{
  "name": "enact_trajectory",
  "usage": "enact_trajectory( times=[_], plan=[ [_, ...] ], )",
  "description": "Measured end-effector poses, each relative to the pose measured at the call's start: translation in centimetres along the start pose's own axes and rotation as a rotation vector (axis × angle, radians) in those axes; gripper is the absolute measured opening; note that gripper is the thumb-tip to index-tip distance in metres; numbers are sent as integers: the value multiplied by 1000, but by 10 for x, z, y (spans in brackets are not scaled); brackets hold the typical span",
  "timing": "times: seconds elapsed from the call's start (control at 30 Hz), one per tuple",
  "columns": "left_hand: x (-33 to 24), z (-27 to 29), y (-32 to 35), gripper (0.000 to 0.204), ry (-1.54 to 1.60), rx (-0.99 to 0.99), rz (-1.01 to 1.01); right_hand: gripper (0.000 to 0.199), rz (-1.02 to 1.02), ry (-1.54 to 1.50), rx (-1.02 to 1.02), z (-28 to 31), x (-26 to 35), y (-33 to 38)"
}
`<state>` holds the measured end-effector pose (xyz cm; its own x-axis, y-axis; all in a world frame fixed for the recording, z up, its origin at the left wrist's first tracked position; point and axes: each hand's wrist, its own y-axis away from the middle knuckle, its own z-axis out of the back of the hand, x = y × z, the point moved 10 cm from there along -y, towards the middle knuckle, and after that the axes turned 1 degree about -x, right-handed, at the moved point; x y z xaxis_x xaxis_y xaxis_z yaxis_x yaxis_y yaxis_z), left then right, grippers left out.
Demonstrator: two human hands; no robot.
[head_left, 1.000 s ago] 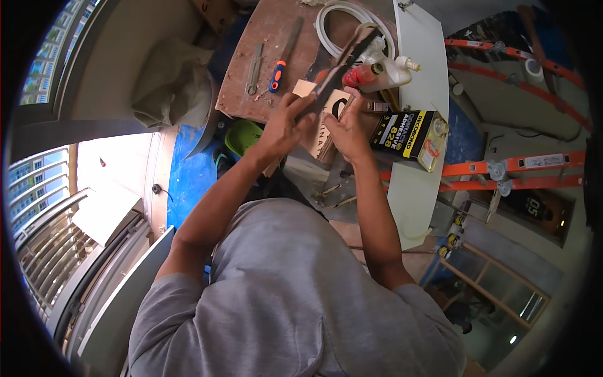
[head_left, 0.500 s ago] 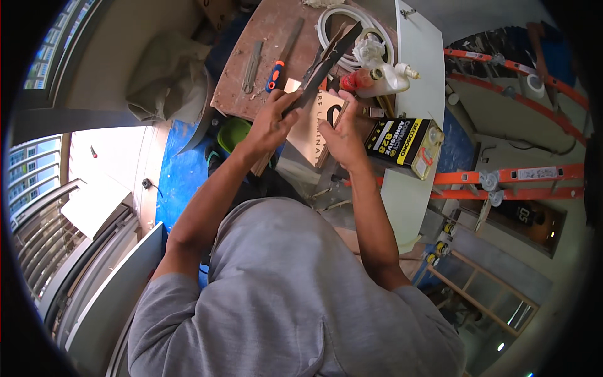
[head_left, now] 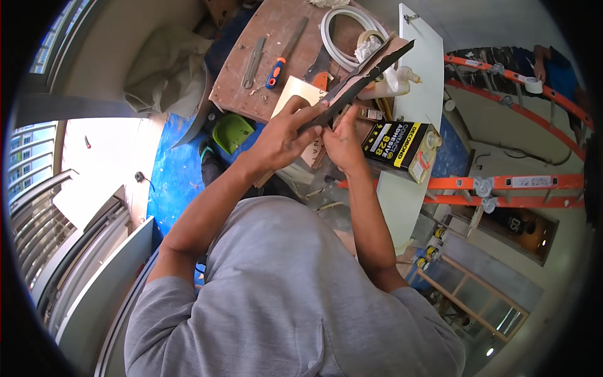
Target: The person prepares a small piece of laminate wood by using a file to smooth the edges and applying adhesive from a bottle, while checking the fit against another wooden component.
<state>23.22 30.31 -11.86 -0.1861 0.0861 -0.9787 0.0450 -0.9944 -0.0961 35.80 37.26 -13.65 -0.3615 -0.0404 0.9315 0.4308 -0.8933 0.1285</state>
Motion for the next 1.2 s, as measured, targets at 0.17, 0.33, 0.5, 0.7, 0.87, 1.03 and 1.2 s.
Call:
enact_trajectory(
  times=[0.17, 0.33, 0.5, 0.7, 0.87, 1.03, 1.2],
  plan=[
    [39, 10, -10, 51, 12, -79, 30, 77, -11, -111, 39, -2, 7, 2],
    [15, 2, -2, 53, 1, -75, -8, 79, -34, -76, 42, -3, 2, 5],
    [2, 0, -3, 52, -12, -43, -28, 80, 56, 10, 17, 3, -10, 2],
    [49, 21, -4, 49, -66, -26, 185, 76, -25, 6, 37, 8, -3, 5],
    [-28, 40, 0, 50, -1, -43, 80, 73, -19, 199, 1, 2, 14, 7],
    [-21, 25, 9, 51, -83, 0, 66, 64, 12, 277, -6, -3, 20, 9],
    [32, 40, 10, 53, -125, -94, 116, 63, -69, 170, 2, -2, 9, 6]
  ],
)
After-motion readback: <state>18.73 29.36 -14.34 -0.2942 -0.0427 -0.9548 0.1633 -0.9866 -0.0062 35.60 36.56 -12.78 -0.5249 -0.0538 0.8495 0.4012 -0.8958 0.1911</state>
